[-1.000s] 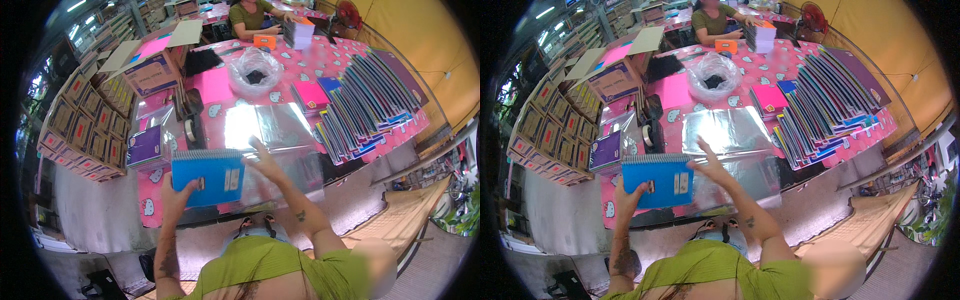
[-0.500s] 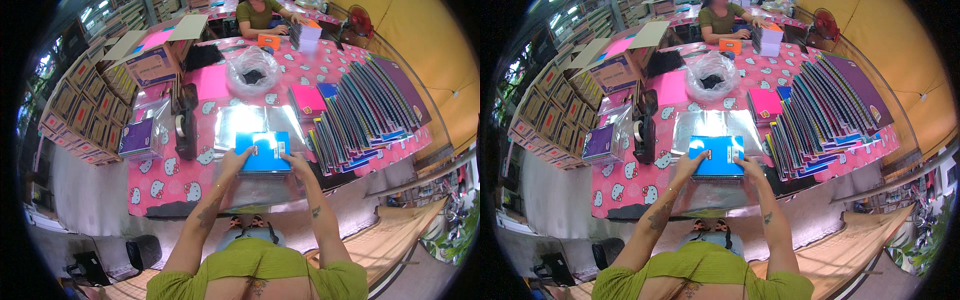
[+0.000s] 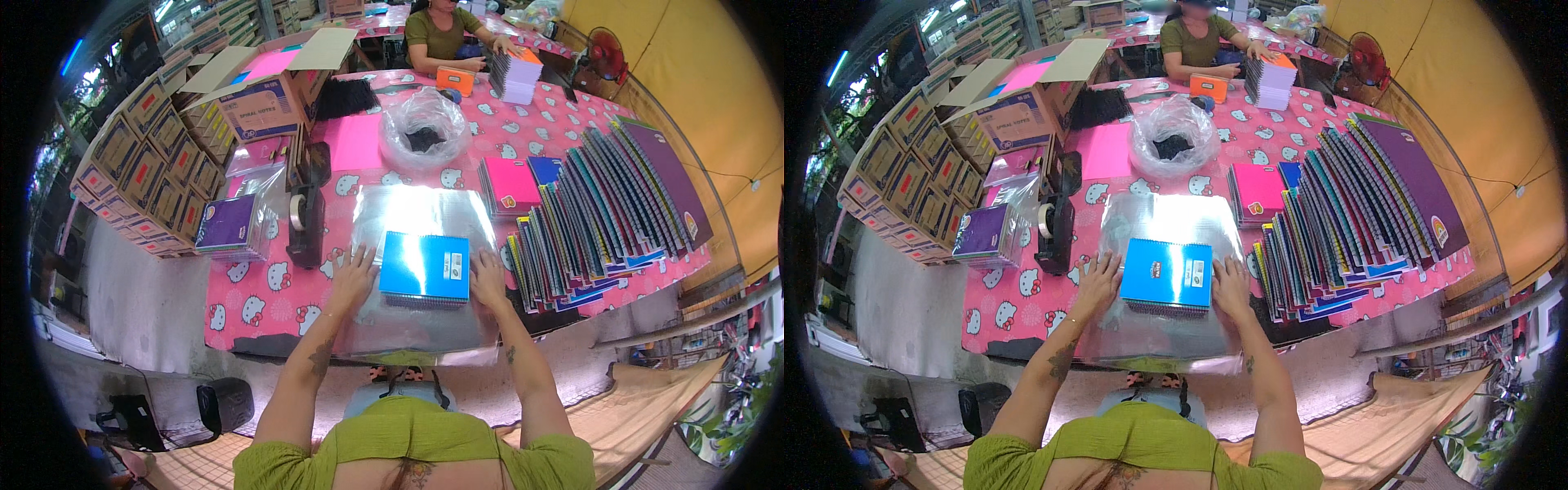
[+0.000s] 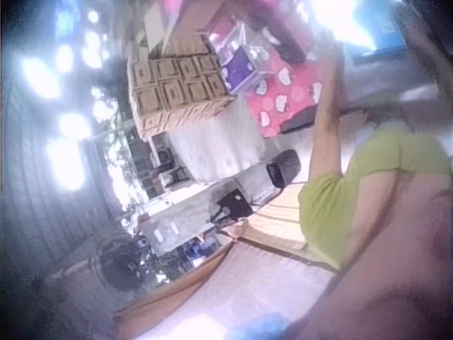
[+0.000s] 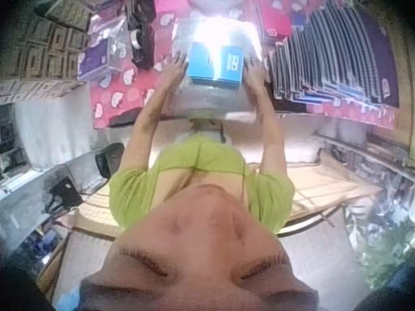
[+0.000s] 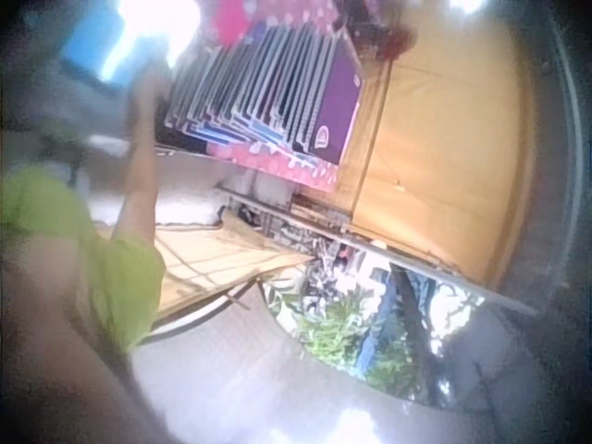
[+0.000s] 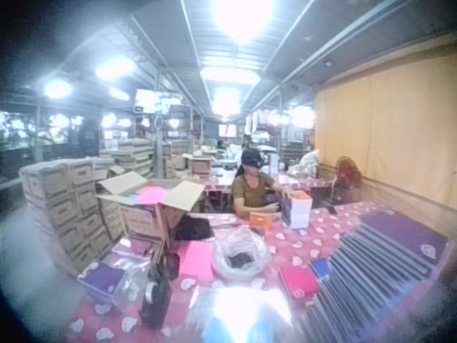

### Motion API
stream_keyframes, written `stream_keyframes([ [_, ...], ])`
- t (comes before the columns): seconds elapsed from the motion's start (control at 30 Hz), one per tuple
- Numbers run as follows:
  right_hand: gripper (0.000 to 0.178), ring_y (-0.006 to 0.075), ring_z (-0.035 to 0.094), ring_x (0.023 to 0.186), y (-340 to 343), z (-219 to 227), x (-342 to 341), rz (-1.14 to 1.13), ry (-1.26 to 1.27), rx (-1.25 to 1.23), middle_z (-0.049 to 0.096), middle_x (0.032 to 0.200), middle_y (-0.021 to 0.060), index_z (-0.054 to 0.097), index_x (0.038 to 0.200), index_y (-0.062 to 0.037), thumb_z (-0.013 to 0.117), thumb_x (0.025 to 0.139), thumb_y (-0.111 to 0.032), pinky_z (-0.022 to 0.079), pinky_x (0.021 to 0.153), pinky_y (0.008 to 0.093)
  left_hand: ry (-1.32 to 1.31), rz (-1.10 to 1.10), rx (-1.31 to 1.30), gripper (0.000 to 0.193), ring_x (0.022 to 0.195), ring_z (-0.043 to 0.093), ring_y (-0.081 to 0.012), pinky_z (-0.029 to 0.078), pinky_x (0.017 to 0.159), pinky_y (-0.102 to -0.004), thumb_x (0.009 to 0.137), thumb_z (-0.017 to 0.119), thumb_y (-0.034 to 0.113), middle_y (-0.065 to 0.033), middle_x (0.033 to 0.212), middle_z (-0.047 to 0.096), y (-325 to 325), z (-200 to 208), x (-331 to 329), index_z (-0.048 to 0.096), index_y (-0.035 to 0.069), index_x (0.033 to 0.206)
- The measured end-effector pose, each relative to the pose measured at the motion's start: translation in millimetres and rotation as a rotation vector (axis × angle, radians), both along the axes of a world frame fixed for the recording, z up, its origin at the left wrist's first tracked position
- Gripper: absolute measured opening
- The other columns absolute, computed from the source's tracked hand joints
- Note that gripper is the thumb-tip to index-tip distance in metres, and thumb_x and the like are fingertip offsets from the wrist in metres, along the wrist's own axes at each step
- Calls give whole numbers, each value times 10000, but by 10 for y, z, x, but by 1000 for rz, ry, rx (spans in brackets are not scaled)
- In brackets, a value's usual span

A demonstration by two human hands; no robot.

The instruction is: The person places a stack of notebooks onto a plastic sheet, wraps the sheet around the stack, and secures it using adhesive tape from a dispenser.

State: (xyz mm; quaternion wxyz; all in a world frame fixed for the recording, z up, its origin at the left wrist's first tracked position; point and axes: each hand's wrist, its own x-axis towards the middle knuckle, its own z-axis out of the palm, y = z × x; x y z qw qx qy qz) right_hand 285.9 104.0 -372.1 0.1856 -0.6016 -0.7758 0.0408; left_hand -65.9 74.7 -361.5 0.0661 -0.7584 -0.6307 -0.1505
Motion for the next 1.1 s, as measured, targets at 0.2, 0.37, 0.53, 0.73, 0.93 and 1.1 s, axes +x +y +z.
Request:
stream_keyframes([
  [0.2, 482, 355, 369, 1375, 165, 120, -132, 13, 32, -95, 433, 1466, 164, 527, 1364, -182, 592, 894, -268, 256, 1099, 612, 44, 48, -7, 475, 1385, 363, -363, 176, 1099, -655, 1010, 392, 397, -115, 1493, 434, 56, 34, -135, 484, 185, 1426],
  [0.37, 429, 339, 460, 1286, 288, 182, -163, 8, 145, -101, 530, 1360, 151, 578, 1304, -109, 580, 913, -287, 334, 1060, 547, -109, 89, -16, 453, 1311, 442, -388, 290, 1087, -554, 1005, 412, 390, -159, 1427, 495, 79, 148, -128, 538, 153, 1369],
  [0.53, 345, 134, 579, 623, 248, 56, -333, -303, 1146, -700, 645, 815, 35, 633, 1169, -49, 578, 962, -319, 455, 522, 263, -864, 354, -377, 524, 1146, 573, -406, 427, 989, -442, 986, 469, 409, -239, 1266, 604, 31, 205, 157, 575, -9, 1283],
  [0.73, 272, 33, 464, 507, 126, 317, -411, -276, 1454, -739, 567, 727, -42, 630, 1092, -55, 604, 946, -284, 298, 382, 191, -1406, 457, -384, 507, 900, 631, -212, 478, 818, -338, 976, 535, 399, -153, 1003, 692, -42, 241, 384, 648, -72, 1126],
  [0.93, 242, 75, 550, 638, 72, 273, -369, -273, 1472, -727, 604, 811, -23, 622, 1072, -66, 605, 935, -265, 427, 526, 227, -1346, 232, -235, 422, 731, 510, -107, 409, 624, -295, 973, 547, 384, -14, 801, 579, -31, 28, 242, 672, -19, 958],
  [1.1, 153, 161, 604, 774, -463, 119, 6, 163, 810, -459, 642, 920, 24, 638, 966, -74, 676, 857, -174, 476, 644, 318, -981, 65, -244, 205, 687, 557, -174, 450, 633, -336, 884, 642, 223, -53, 753, 589, -630, -106, -248, 651, 18, 882],
])
